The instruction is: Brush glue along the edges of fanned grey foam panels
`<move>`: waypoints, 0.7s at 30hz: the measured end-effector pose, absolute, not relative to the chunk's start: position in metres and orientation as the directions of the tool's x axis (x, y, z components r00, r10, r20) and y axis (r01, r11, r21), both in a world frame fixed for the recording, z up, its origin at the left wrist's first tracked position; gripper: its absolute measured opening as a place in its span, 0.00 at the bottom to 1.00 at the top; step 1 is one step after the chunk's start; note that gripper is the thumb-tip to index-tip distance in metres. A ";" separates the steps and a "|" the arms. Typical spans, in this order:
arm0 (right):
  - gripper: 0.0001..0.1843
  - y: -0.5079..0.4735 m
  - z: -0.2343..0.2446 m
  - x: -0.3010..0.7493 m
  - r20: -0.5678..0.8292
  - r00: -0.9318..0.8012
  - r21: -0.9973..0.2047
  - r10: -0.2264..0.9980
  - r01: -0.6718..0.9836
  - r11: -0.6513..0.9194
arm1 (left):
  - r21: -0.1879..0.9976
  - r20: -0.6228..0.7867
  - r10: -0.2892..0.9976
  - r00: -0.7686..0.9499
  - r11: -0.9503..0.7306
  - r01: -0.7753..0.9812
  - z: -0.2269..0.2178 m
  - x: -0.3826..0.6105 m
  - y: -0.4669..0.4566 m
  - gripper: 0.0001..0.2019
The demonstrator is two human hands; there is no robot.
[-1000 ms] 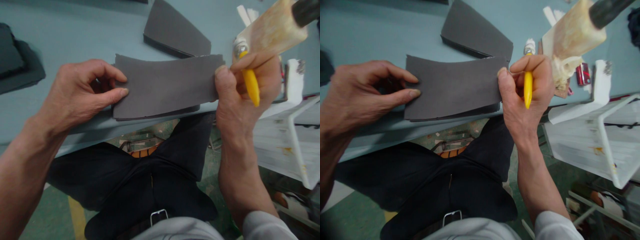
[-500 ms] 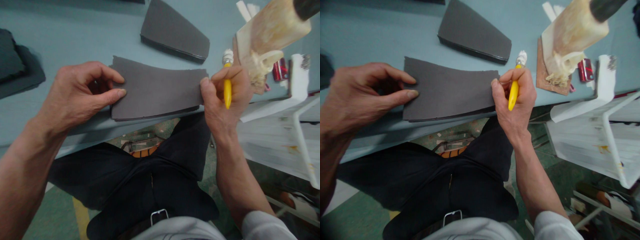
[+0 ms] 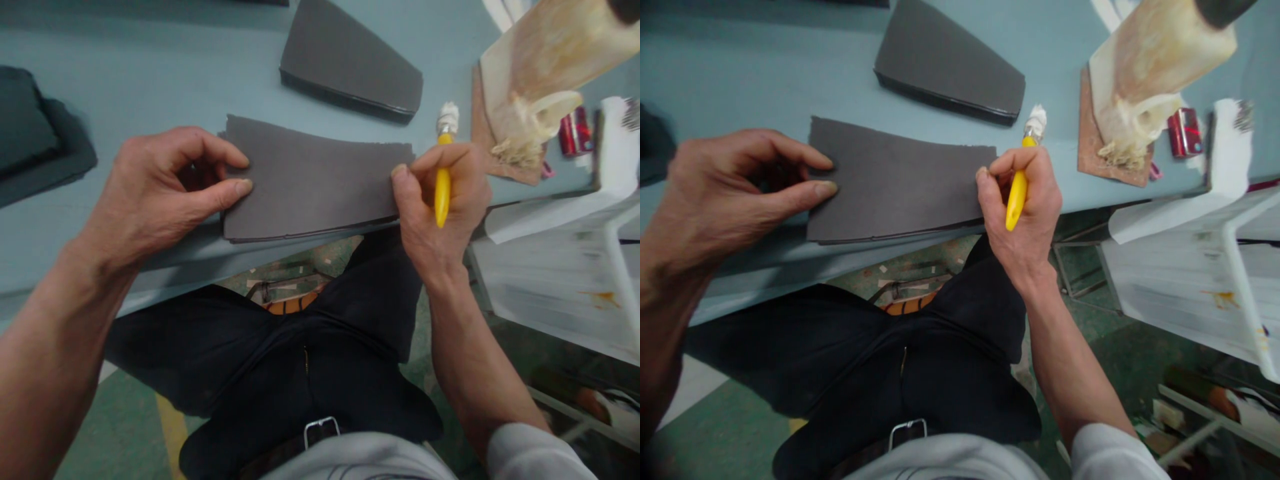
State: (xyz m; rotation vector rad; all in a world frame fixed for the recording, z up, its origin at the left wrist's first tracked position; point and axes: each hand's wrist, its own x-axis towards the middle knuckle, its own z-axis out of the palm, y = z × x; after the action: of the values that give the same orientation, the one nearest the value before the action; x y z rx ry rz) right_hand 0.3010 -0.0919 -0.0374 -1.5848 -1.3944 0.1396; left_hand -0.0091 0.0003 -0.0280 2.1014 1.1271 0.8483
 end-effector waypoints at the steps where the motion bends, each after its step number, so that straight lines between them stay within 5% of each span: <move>1: 0.10 -0.092 -0.037 0.302 0.478 0.331 -0.709 0.814 0.693 0.135 | 0.747 0.249 0.866 0.434 -0.456 0.483 -0.028 -0.009 0.000 0.21; 21: 0.10 -0.094 -0.033 0.296 0.498 0.344 -0.680 0.796 0.724 0.112 | 0.805 0.229 0.870 0.437 -0.422 0.417 -0.029 -0.008 0.002 0.13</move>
State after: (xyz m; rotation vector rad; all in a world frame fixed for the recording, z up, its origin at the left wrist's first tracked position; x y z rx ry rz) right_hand 0.2964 -0.0941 -0.0325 -1.6233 -1.3952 0.0919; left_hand -0.0079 0.0023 -0.0285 2.0171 1.0784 0.8595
